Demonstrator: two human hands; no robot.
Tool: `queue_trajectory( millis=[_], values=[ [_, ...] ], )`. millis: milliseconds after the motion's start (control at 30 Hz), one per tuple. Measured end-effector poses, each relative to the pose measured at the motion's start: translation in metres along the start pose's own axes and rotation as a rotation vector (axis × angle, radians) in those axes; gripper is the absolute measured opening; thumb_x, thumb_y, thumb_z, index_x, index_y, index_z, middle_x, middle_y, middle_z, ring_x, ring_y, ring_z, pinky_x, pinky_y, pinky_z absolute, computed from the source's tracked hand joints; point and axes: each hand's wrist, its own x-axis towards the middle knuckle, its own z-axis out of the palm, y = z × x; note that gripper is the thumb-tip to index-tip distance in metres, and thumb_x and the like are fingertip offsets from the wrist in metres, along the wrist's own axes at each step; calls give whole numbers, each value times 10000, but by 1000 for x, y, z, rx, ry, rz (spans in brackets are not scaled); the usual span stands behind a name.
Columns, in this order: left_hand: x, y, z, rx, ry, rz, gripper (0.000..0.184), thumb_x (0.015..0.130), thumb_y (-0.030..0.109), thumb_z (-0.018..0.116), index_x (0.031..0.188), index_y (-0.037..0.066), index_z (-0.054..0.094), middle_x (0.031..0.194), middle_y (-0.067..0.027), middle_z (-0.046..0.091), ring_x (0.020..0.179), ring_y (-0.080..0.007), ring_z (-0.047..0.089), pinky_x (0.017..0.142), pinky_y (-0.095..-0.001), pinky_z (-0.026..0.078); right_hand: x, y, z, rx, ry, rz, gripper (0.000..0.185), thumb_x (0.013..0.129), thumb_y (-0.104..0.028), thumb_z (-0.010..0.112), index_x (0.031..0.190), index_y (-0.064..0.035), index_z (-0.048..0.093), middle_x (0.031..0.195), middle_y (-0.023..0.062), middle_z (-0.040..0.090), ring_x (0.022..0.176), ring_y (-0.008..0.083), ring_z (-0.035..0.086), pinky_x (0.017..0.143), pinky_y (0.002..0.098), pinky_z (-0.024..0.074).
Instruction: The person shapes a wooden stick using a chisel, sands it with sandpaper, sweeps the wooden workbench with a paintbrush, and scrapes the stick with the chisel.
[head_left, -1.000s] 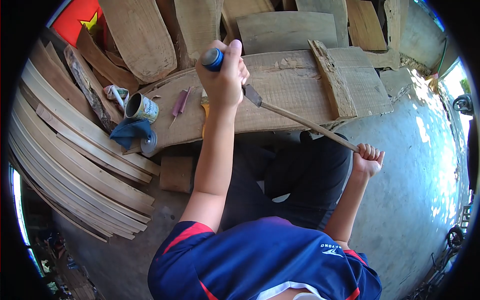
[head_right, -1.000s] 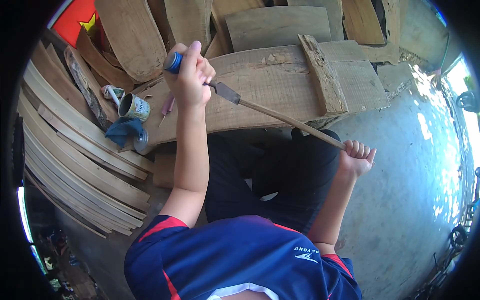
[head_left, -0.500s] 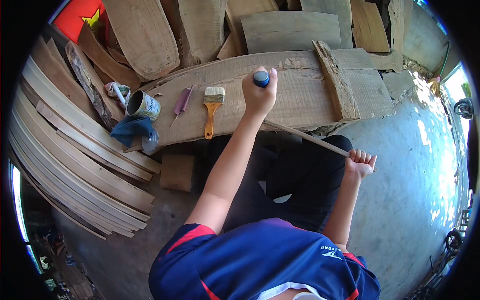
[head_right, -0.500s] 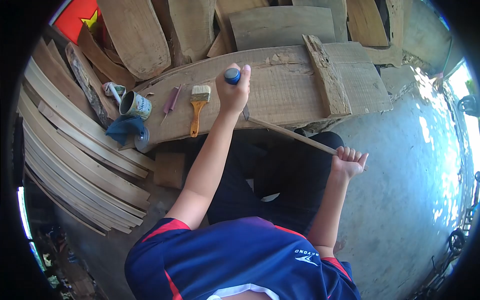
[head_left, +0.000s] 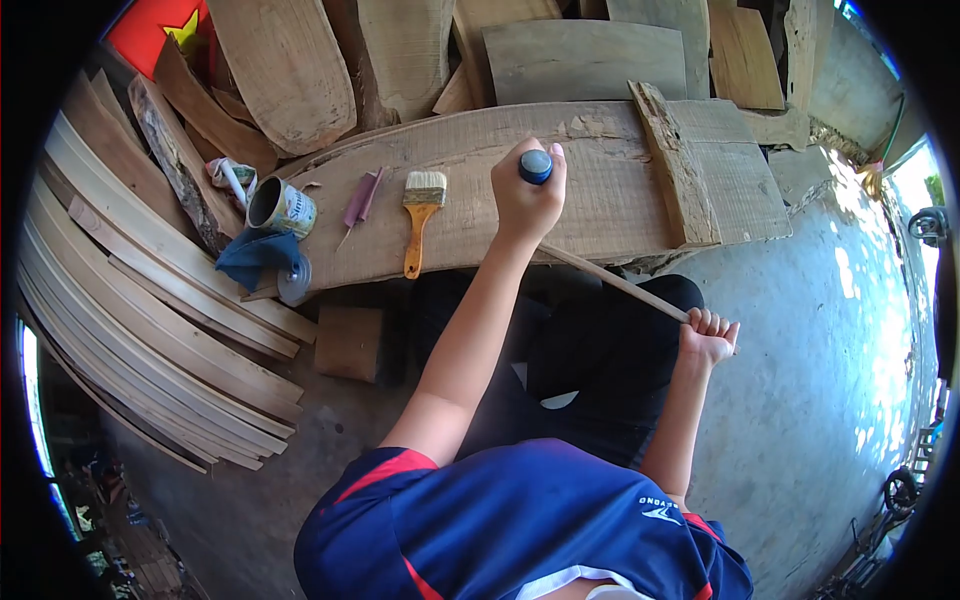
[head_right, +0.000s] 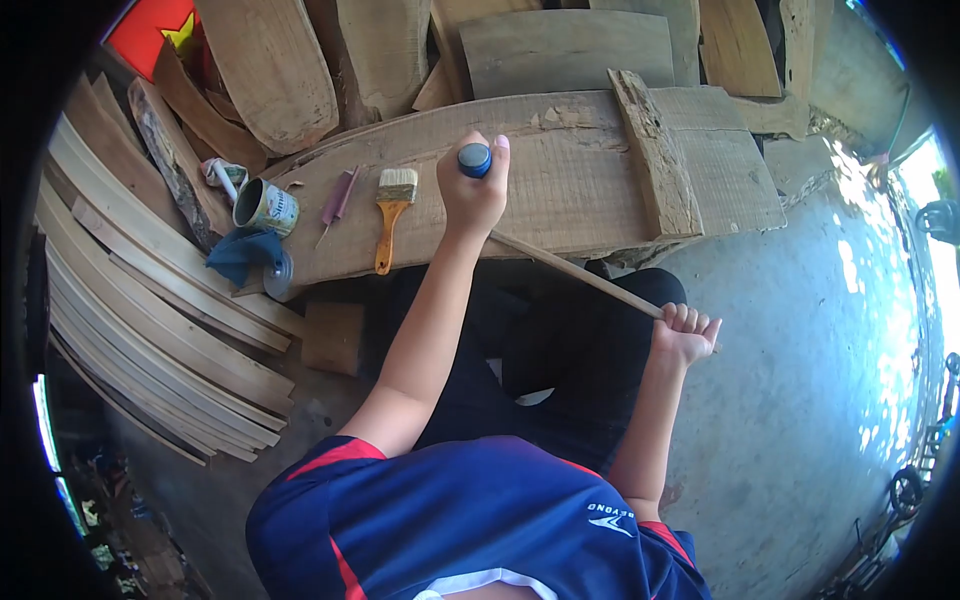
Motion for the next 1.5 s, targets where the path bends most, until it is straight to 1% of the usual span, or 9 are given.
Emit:
queue_trajectory(
  millis=[267, 367, 700, 1000, 1200, 1267, 1300, 1367, 1500],
  values=[
    [28, 66, -21, -378, 91, -73, 376, 856, 108, 603, 565, 79, 365, 503, 46, 381, 490, -41, 348, 449, -236, 280, -14, -30, 32, 179, -329, 41, 513, 931, -374, 384, 502, -169, 194, 451, -36, 146, 414, 125, 124, 426, 273, 142],
    [2, -5, 2, -38, 43, -6, 352, 831, 117, 607, 574, 49, 376, 496, -21, 410, 466, -82, 376, 454, -273, 317, -10, -8, 26, -70, -100, -91, 535, 942, -411, 360, 496, -165, 197, 446, -33, 148, 416, 125, 117, 421, 273, 140],
    [-7, -3, 0, -83, 36, -8, 365, 840, 118, 600, 565, 50, 370, 489, -3, 374, 484, -74, 345, 458, -266, 300, 0, -7, 4, 38, -43, -6, 522, 939, -393, 364, 500, -150, 222, 442, -24, 154, 416, 132, 124, 429, 284, 160],
    [13, -27, -14, -308, 70, -266, 378, 844, 127, 596, 557, 58, 359, 508, 26, 378, 501, -66, 332, 472, -260, 292, 25, -5, -31, 102, 5, 82, 480, 948, -338, 362, 523, -132, 274, 463, -10, 211, 432, 153, 209, 480, 313, 249],
    [8, -32, -11, -255, 54, -192, 371, 841, 136, 595, 554, 58, 374, 501, 12, 394, 493, -73, 349, 475, -265, 304, 19, -13, -24, 28, -322, 156, 319, 891, -253, 540, 654, -93, 397, 636, 59, 412, 637, 195, 433, 685, 373, 420],
    [7, -30, -11, -225, 47, -160, 370, 842, 145, 593, 556, 54, 377, 500, 6, 393, 490, -79, 348, 477, -268, 306, 15, -21, -17, -51, -88, -37, 231, 861, -217, 582, 825, -59, 416, 744, 98, 471, 695, 232, 500, 778, 403, 458],
    [7, -30, -11, -225, 51, -159, 370, 842, 145, 593, 556, 54, 377, 500, 6, 393, 490, -79, 348, 477, -268, 306, 21, -33, -27, -89, -232, -72, 351, 830, -113, 622, 1062, -25, 374, 882, 139, 511, 792, 268, 550, 852, 423, 467],
    [6, -30, -11, -248, 56, -179, 373, 842, 143, 594, 558, 51, 371, 501, 6, 384, 496, -76, 343, 478, -268, 302, 22, -41, -25, -354, -48, -482, 499, 806, -35, 645, 1203, -14, 345, 965, 149, 518, 836, 247, 558, 810, 399, 488],
    [8, -35, -15, -261, 82, -203, 374, 844, 136, 593, 559, 49, 366, 505, 10, 376, 501, -70, 336, 476, -265, 298, 3, -73, -25, -1114, -351, -738, 434, 787, -80, 704, 1164, -22, 497, 1053, 82, 539, 876, 120, 553, 671, 240, 440]
  ],
)
